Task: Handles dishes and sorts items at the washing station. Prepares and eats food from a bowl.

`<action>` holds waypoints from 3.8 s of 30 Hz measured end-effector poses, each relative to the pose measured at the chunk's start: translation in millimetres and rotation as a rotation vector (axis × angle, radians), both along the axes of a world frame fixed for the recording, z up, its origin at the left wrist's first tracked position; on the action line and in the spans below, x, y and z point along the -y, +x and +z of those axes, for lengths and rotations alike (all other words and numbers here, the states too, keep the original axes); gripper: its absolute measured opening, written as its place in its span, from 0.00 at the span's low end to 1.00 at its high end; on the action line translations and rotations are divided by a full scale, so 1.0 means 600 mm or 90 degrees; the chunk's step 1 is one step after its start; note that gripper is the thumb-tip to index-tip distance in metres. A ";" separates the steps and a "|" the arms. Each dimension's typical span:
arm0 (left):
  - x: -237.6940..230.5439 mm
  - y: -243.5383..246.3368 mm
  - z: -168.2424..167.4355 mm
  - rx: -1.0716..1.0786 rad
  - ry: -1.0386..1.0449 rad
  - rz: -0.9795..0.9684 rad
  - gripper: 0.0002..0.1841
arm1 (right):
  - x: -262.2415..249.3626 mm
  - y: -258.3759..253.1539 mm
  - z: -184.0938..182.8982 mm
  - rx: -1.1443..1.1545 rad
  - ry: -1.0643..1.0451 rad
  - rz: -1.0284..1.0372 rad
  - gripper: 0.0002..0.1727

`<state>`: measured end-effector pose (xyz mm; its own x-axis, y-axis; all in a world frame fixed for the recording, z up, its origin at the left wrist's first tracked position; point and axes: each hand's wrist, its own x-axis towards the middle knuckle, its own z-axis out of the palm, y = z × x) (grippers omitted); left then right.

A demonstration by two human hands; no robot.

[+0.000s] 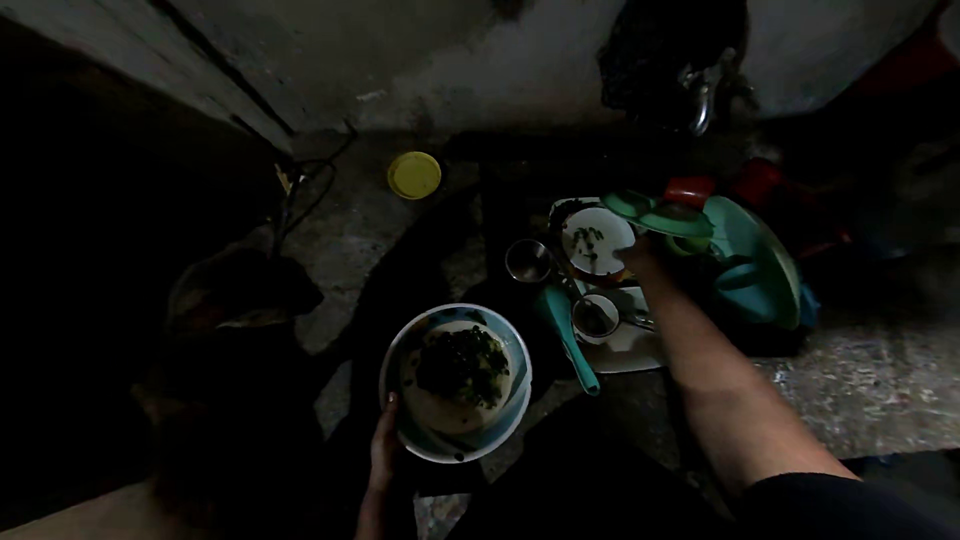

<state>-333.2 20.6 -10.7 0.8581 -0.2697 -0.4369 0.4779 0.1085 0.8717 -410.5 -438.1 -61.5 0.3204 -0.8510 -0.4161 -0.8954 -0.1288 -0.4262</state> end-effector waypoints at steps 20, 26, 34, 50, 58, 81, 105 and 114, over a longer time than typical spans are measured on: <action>0.002 0.014 0.001 0.059 0.042 -0.011 0.18 | 0.023 -0.071 0.064 0.144 0.005 -0.159 0.24; 0.005 0.015 0.005 0.064 0.061 -0.004 0.19 | -0.011 -0.086 0.135 0.138 -0.166 -0.023 0.25; -0.005 0.021 -0.010 0.109 -0.002 -0.031 0.18 | -0.073 -0.183 0.184 0.160 -0.406 0.050 0.23; -0.009 0.028 -0.005 0.035 0.025 -0.075 0.20 | -0.049 -0.205 0.151 0.087 -0.097 0.062 0.20; -0.011 0.032 0.001 0.029 0.049 -0.089 0.21 | -0.057 -0.151 0.142 -0.095 -0.173 0.116 0.21; -0.032 0.039 -0.036 0.048 0.076 -0.088 0.26 | -0.095 0.168 -0.010 -0.091 -0.113 0.368 0.38; 0.042 0.010 0.006 -0.009 -0.043 0.006 0.21 | -0.051 0.063 0.152 0.406 0.219 0.179 0.16; 0.101 -0.026 0.001 0.016 -0.105 -0.073 0.22 | -0.245 -0.027 0.283 0.592 -0.181 0.522 0.09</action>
